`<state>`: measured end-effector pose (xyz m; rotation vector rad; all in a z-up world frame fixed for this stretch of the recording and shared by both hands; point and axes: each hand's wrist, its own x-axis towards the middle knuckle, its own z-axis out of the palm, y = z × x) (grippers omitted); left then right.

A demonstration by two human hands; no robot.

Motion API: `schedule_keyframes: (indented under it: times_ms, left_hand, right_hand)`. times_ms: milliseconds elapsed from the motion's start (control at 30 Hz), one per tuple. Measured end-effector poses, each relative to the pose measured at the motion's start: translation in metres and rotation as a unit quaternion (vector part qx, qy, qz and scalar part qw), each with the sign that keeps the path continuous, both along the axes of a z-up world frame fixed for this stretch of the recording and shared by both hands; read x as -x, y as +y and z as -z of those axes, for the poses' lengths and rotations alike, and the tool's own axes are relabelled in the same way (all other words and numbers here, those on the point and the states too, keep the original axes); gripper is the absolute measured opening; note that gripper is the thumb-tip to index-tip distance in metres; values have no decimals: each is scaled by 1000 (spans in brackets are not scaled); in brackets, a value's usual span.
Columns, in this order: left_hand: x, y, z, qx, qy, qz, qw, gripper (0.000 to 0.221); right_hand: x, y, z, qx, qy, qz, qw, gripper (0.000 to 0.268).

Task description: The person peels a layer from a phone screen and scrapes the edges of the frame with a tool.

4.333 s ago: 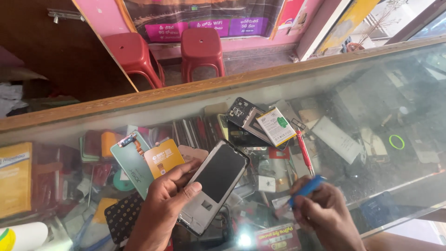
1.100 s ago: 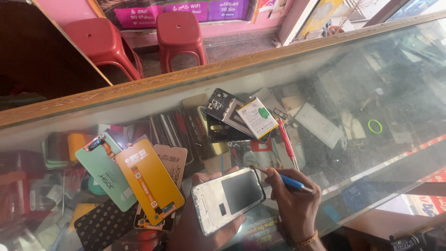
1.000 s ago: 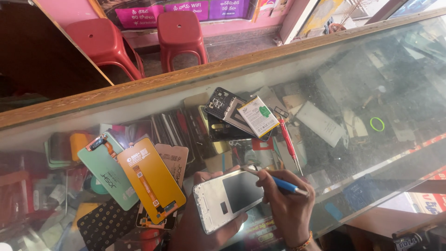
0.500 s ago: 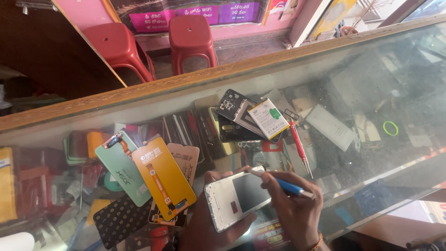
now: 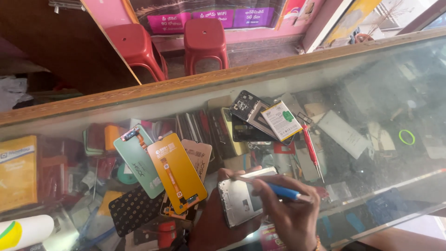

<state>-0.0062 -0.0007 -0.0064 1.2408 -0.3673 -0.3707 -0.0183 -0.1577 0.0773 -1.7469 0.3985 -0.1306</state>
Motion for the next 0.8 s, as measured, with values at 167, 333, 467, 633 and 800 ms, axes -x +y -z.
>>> schedule_keyframes:
  times_ms: [167,333,467,633,800]
  left_hand:
    - [-7,1,-16,-27,-72,-5,997,75]
    - [-6,7,-14,-52,-16,18,998,78]
    - [-12,3,-5,-45,-71,29,996,82]
    - [-9,8,-7,-33,-63,43,997,82]
    - [-16,5,-22,-50,-62,42,996,67]
  right_hand:
    - [-15,2,-6,-63,-72,-143,985,15]
    - [-13,-28,-13,-42,-28,-302,952,18]
    - [-22,-46,-21,-32,-99,-428,898,19]
    - [-20,-36,-16,-76,25,-333,940,16]
    - [-9,-44,-18,-14,75,-336,939,16]
